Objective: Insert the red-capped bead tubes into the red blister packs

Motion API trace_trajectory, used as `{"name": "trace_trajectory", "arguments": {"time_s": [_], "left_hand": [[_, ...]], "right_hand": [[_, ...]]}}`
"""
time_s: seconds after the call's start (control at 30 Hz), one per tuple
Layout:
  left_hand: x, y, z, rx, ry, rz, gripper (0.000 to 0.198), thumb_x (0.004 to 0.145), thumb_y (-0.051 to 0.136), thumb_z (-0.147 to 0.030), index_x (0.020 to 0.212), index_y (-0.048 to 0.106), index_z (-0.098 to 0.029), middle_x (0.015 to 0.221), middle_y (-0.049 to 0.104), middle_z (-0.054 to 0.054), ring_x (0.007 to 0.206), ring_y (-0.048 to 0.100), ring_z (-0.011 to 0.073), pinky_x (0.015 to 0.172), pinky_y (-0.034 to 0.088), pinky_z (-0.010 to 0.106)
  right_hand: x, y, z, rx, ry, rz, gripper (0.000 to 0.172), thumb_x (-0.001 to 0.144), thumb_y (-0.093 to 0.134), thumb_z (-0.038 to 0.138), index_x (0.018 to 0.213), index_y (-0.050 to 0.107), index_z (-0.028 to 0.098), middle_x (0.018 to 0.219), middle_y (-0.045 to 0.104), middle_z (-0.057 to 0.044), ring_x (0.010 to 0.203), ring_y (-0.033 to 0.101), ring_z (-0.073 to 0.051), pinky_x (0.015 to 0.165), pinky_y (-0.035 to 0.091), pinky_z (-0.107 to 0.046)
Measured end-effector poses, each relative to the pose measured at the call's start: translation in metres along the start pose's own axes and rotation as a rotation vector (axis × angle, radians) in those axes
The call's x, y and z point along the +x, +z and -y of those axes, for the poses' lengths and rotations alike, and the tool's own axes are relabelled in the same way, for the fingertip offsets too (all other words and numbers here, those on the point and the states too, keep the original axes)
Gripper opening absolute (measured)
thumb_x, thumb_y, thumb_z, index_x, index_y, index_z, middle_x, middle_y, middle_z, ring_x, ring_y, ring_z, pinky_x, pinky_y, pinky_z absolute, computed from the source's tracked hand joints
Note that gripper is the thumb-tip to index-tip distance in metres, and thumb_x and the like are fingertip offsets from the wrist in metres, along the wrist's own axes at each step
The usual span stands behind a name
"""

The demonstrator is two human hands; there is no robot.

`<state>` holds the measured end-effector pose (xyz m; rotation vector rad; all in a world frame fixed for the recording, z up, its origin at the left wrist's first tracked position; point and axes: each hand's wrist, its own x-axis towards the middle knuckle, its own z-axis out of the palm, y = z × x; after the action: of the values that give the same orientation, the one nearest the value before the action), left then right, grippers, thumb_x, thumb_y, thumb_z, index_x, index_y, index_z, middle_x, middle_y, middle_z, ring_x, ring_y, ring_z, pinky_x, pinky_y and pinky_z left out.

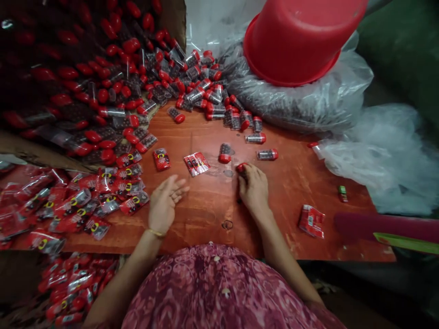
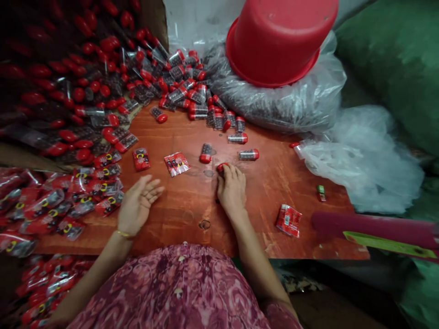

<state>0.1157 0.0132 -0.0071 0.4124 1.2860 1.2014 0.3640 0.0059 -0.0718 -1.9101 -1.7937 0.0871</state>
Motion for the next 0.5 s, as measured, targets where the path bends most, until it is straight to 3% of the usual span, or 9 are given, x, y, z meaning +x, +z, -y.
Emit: {"name": "trace_trajectory", "arguments": {"time_s": [0.07, 0.13, 0.17, 0.3, 0.5], "left_hand": [[0.012, 0.019, 0.011, 0.466, 0.346, 0.084, 0.022, 0.071, 0.066, -0.034, 0.088, 0.069, -0.019, 0.095, 0.072, 0.008, 0.093, 0.065, 0.0214, 0.088, 0.047, 0.037], [0.031, 0.034, 0.016, 0.906, 0.638, 0.141, 0.027, 0.072, 0.065, -0.033, 0.097, 0.070, -0.023, 0.121, 0.062, 0.010, 0.122, 0.047, 0.0279, 0.105, 0.031, 0.046], [0.041, 0.040, 0.017, 1.087, 0.716, 0.155, 0.029, 0.072, 0.066, -0.033, 0.099, 0.070, -0.024, 0.129, 0.056, 0.010, 0.129, 0.039, 0.0302, 0.107, 0.024, 0.050], [0.067, 0.046, 0.017, 1.504, 0.744, 0.175, 0.024, 0.079, 0.057, -0.036, 0.097, 0.071, -0.028, 0.132, 0.053, 0.006, 0.132, 0.032, 0.0322, 0.107, 0.020, 0.055], [0.067, 0.036, 0.022, 1.485, 0.750, 0.158, 0.028, 0.084, 0.048, -0.034, 0.103, 0.069, -0.028, 0.134, 0.051, 0.009, 0.132, 0.033, 0.0316, 0.106, 0.020, 0.057]], "right_hand": [[-0.004, 0.009, 0.013, -0.011, -0.028, -0.027, 0.037, 0.085, 0.044, 0.030, 0.119, 0.050, 0.015, 0.125, 0.052, -0.016, 0.116, 0.043, -0.028, 0.095, 0.036, -0.047], [-0.006, 0.014, 0.022, -0.014, -0.027, -0.057, 0.040, 0.085, 0.045, 0.034, 0.121, 0.049, 0.015, 0.129, 0.047, -0.018, 0.122, 0.038, -0.030, 0.097, 0.034, -0.050], [-0.006, 0.015, 0.024, -0.006, -0.028, -0.065, 0.040, 0.086, 0.045, 0.034, 0.120, 0.049, 0.016, 0.130, 0.046, -0.018, 0.124, 0.037, -0.030, 0.097, 0.033, -0.051], [-0.007, 0.014, 0.020, 0.029, -0.047, -0.092, 0.035, 0.086, 0.045, 0.032, 0.116, 0.053, 0.017, 0.128, 0.049, -0.016, 0.123, 0.040, -0.028, 0.097, 0.035, -0.050], [-0.004, 0.002, 0.029, 0.096, -0.069, -0.192, 0.025, 0.086, 0.047, 0.029, 0.101, 0.063, 0.018, 0.118, 0.060, -0.013, 0.115, 0.049, -0.026, 0.096, 0.036, -0.046]]}}
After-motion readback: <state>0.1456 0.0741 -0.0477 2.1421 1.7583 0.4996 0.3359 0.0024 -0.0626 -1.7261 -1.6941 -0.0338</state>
